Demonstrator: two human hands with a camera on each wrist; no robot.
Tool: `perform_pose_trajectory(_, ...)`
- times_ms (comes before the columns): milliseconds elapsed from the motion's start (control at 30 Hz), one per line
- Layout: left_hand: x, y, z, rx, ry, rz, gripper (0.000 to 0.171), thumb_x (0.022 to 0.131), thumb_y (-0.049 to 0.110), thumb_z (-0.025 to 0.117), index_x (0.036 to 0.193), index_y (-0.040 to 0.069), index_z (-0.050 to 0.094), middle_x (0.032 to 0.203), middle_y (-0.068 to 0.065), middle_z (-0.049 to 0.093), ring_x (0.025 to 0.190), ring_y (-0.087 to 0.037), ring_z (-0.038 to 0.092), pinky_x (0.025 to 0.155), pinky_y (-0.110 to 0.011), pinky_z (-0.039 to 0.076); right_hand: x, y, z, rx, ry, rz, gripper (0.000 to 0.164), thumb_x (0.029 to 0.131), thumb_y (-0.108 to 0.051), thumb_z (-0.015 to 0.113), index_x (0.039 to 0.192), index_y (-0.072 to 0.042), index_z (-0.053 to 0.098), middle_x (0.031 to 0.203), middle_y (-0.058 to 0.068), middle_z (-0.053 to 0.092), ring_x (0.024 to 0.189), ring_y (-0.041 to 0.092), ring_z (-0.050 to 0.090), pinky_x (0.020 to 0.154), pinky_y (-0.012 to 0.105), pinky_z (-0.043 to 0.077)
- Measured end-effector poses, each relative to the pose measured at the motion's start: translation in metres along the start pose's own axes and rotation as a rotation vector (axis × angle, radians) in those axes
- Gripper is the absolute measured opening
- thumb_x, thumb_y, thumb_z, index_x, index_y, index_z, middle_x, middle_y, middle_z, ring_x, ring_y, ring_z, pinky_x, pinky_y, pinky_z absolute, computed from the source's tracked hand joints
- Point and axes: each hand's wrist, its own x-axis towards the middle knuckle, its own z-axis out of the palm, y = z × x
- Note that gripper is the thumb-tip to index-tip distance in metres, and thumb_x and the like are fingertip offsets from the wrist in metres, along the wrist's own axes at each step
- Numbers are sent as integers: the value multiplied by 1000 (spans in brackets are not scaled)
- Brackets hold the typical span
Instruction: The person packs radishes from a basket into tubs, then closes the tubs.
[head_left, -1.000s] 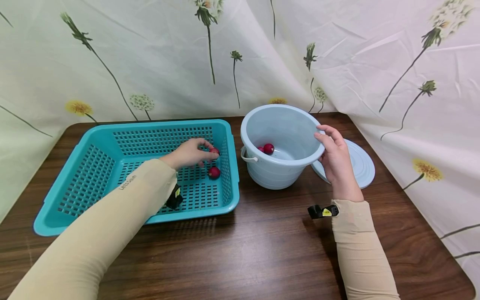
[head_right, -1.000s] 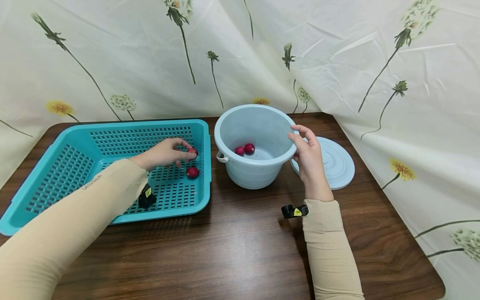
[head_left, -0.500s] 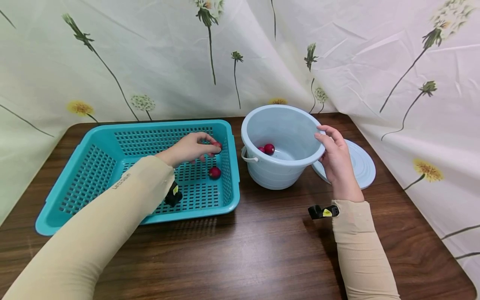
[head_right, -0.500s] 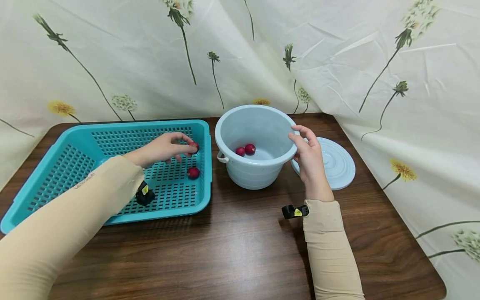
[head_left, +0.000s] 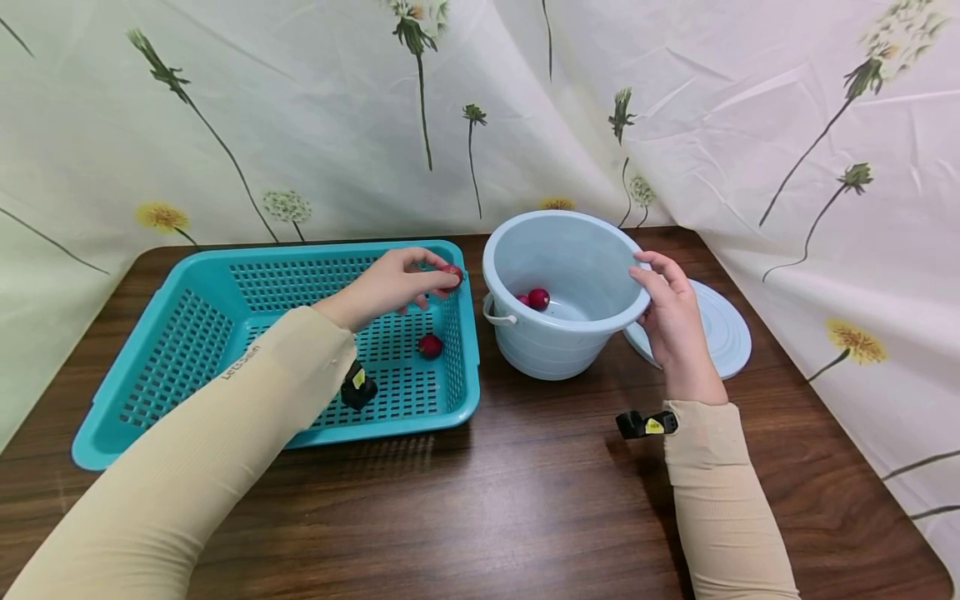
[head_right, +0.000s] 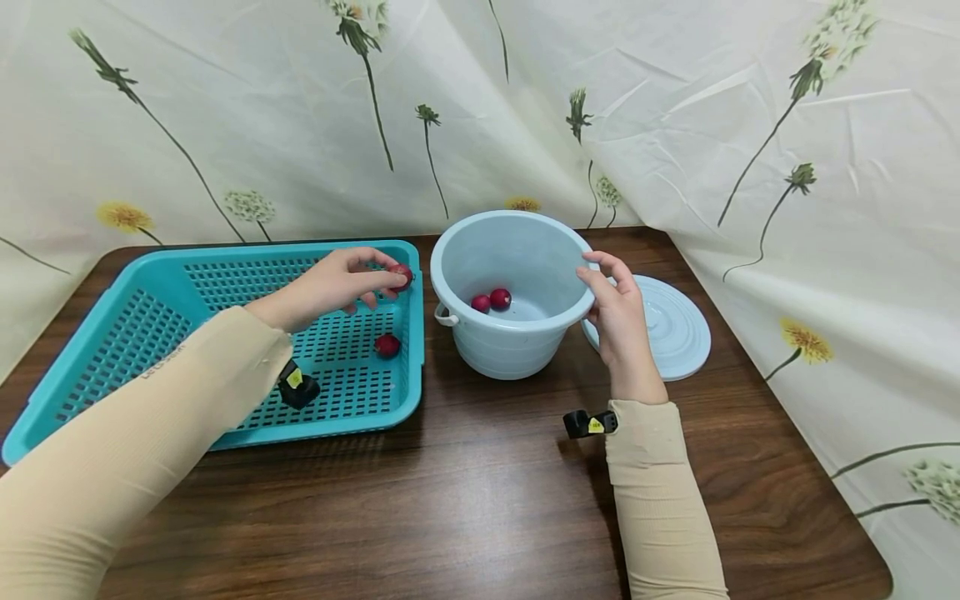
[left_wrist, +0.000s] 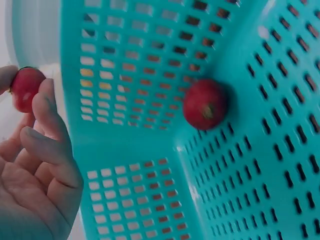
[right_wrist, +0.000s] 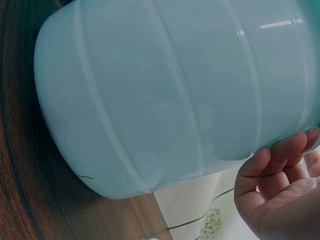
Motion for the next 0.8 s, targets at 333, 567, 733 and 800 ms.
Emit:
perform_pose_trajectory(333, -4, 24, 9, -101, 43, 44, 47, 93, 49, 64, 128, 19, 56, 116, -8, 71, 89, -25, 62, 67, -27, 47, 0, -1, 1, 5, 5, 14, 13, 98, -20, 61, 111, -22, 61, 115, -1, 51, 88, 12, 57, 66, 19, 46)
perform_pose_trajectory(567, -4, 34, 15, -166, 39, 73, 45, 94, 48, 63, 128, 19, 56, 115, -6, 70, 95, -32, 62, 69, -29, 47, 0, 0, 1, 0, -5, 15, 13, 99, -20, 60, 111, -22, 60, 116, -2, 51, 89, 11, 57, 68, 19, 46)
perform_pose_trajectory(733, -5, 40, 17, -219, 54, 109, 41, 95, 46, 64, 126, 20, 57, 112, -4, 70, 88, -28, 62, 68, -31, 47, 0, -1, 1, -2, -3, 10, 12, 99, -20, 60, 111, -22, 60, 116, -2, 51, 88, 11, 57, 67, 19, 46)
perform_pose_trajectory(800, -5, 44, 19, -229, 57, 124, 41, 95, 46, 64, 126, 19, 58, 112, -4, 71, 88, -28, 62, 68, -31, 47, 0, -1, 1, -2, -3, 9, 12, 99, -20, 60, 111, -22, 61, 116, -2, 50, 88, 12, 57, 67, 19, 46)
